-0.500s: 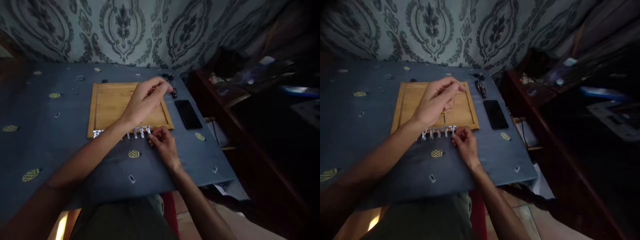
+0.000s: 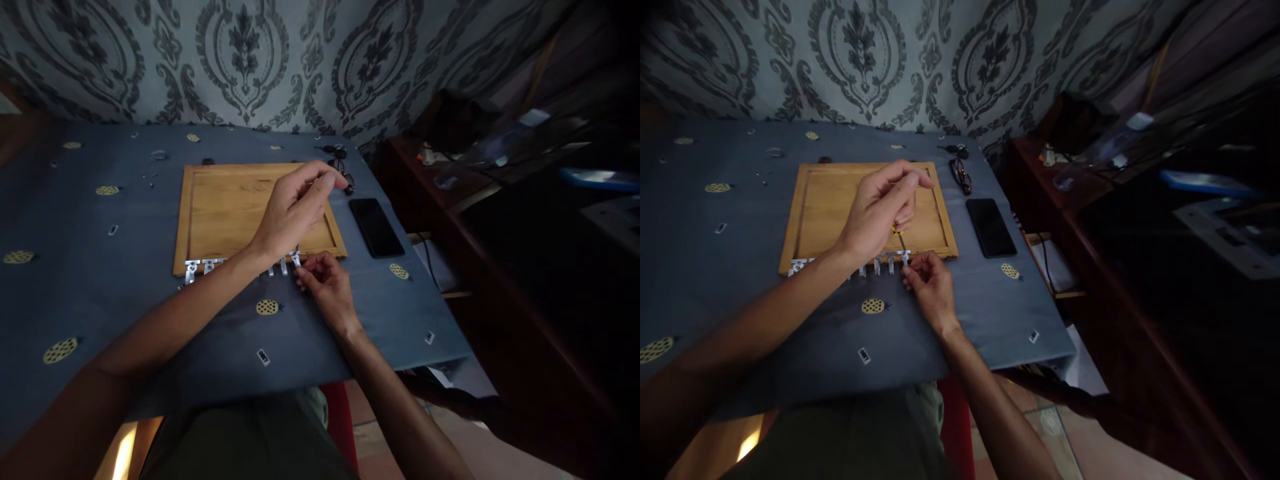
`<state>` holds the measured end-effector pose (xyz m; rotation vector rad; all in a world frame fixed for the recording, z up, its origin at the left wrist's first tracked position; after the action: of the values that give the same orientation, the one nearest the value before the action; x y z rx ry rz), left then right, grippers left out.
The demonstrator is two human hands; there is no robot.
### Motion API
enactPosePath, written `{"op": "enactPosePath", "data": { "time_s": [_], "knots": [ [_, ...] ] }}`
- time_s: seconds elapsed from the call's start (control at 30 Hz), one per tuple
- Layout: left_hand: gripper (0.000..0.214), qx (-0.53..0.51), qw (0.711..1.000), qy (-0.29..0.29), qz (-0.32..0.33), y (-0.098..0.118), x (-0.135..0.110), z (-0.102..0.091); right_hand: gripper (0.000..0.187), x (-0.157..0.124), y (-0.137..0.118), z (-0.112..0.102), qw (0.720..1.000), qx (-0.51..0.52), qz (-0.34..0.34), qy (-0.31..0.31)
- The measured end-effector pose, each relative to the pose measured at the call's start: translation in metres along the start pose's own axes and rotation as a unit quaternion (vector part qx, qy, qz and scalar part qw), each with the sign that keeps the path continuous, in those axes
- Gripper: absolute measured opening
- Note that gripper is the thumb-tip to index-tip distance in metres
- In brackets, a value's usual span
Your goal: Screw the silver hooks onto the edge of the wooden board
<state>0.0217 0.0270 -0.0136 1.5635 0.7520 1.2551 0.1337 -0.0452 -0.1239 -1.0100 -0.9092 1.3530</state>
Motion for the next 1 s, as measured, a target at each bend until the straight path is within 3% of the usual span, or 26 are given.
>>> {"op": "enactPosePath", "data": {
  "time_s": [0.4, 0.63, 0.73, 0.87, 1.0],
  "knots": [
    [0.022, 0.018, 0.999, -0.012, -0.027, -0.003, -0.001, 0.003, 0.040, 0.001, 0.000, 0.000, 1.000, -0.001, 0.003, -0.004],
    [0.025, 0.091, 0.993, -0.073, -0.024, 0.005, 0.000, 0.003, 0.040, 0.001, 0.001, -0.001, 1.000, -0.002, 0.003, 0.001],
    [0.026, 0.105, 0.993, -0.048, -0.022, 0.007, 0.001, 0.006, 0.039, 0.001, 0.002, -0.001, 1.000, -0.002, 0.004, -0.006],
    [0.021, 0.034, 0.997, 0.021, -0.063, 0.004, 0.000, 0.009, 0.040, 0.002, 0.002, -0.002, 1.000, -0.003, -0.001, -0.009],
    [0.021, -0.019, 0.996, 0.014, -0.088, 0.002, 0.001, 0.013, 0.044, 0.003, 0.003, -0.001, 1.000, -0.003, -0.003, -0.010]
  ]
}}
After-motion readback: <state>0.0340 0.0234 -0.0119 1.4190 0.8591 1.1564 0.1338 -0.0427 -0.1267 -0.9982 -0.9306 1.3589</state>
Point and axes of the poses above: each hand's wrist, its own x-axis towards the middle knuckle, its own z-axis out of the palm, y = z × x, the point moved 3 cm from there along x, towards the middle knuckle, and after that the axes turned 15 degrees about x, right-handed, at the moved point
